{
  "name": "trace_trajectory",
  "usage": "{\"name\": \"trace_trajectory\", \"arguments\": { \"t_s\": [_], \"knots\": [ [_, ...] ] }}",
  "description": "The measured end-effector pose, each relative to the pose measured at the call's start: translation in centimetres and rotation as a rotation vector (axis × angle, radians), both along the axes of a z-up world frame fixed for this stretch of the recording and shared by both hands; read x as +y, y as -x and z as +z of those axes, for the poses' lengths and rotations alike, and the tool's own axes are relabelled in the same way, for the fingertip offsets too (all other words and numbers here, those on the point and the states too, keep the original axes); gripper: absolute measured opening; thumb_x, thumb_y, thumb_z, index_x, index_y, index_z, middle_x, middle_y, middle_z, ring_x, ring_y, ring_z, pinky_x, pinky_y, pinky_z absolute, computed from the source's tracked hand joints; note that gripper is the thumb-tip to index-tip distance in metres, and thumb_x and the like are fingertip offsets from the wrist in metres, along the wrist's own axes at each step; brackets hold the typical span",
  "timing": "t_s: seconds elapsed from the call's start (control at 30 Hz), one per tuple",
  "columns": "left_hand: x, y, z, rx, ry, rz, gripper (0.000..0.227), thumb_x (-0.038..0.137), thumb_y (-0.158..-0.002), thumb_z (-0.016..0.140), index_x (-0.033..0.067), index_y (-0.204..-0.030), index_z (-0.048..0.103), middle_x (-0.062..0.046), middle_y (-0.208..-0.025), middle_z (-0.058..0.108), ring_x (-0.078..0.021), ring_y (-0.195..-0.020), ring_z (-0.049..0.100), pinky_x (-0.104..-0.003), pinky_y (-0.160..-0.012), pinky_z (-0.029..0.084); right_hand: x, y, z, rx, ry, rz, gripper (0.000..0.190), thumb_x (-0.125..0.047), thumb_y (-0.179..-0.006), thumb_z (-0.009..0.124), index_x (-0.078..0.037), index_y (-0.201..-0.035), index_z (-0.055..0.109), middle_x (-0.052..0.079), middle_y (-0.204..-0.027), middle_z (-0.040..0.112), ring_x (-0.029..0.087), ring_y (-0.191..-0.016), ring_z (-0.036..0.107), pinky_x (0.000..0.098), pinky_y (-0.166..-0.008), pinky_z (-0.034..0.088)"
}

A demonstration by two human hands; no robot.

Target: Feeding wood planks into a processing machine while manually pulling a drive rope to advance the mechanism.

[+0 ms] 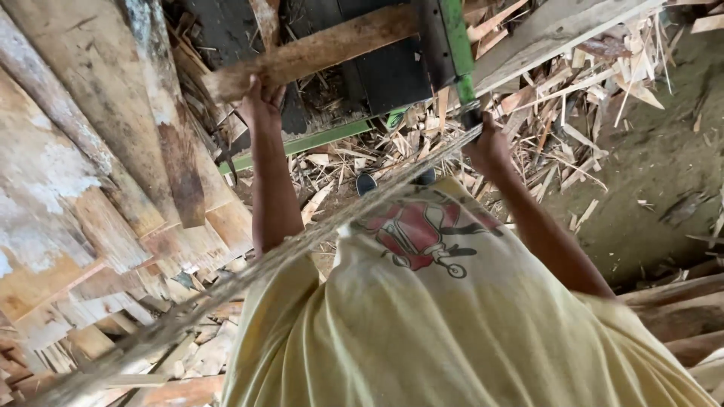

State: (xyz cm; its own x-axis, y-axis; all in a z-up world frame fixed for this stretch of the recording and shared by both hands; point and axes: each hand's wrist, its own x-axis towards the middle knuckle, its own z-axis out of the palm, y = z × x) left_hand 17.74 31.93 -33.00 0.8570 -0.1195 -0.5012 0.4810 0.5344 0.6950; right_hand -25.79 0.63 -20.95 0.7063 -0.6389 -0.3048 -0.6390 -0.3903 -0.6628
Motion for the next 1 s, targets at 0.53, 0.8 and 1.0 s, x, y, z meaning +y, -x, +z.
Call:
{"name": "trace_trajectory", "arguments": {
  "t_s": [0.53, 0.8, 1.0],
  "knots": [
    [-1.0, 0.6, 17.2, -0.479, 0.315, -0.090, 0.034, 0.020, -0.108, 0.057, -0.0070, -0.110, 0.077, -0.014, -0.075, 0.070, -0.0101, -0.046, 0.039, -0.029, -0.039, 0.035, -1.3, -0.2, 23.8, -0.063, 0.489, 0.546, 0.024, -0.003, -0.102, 0.050, 0.000, -0.125, 0.055, 0.028, -0.094, 0.062, 0.010, -0.047, 0.039, 0.0222, -0.033, 0.035],
    [-1.1, 1.4, 1.4, -0.149, 0.137, -0.054, 0.016, 0.015, -0.106, 0.066, 0.0000, -0.109, 0.070, -0.014, -0.090, 0.071, -0.0193, -0.071, 0.067, -0.033, -0.061, 0.061, 2.1, -0.9, 0.5, 0.121, 0.057, -0.039, 0.045, -0.039, -0.104, 0.058, -0.010, -0.138, 0.054, 0.015, -0.083, 0.070, 0.023, -0.055, 0.058, 0.0388, -0.043, 0.045],
    [-1.7, 0.6, -3.5, 0.066, 0.333, 0.115, 0.029, 0.018, -0.102, 0.058, -0.0019, -0.124, 0.055, -0.017, -0.099, 0.071, -0.0303, -0.083, 0.073, -0.047, -0.076, 0.064, 0.6, -1.1, -1.8, 0.227, 0.140, -0.059, 0.065, -0.020, -0.083, 0.073, -0.011, -0.143, 0.050, 0.022, -0.089, 0.071, 0.039, -0.073, 0.068, 0.0544, -0.058, 0.055]
  ]
}}
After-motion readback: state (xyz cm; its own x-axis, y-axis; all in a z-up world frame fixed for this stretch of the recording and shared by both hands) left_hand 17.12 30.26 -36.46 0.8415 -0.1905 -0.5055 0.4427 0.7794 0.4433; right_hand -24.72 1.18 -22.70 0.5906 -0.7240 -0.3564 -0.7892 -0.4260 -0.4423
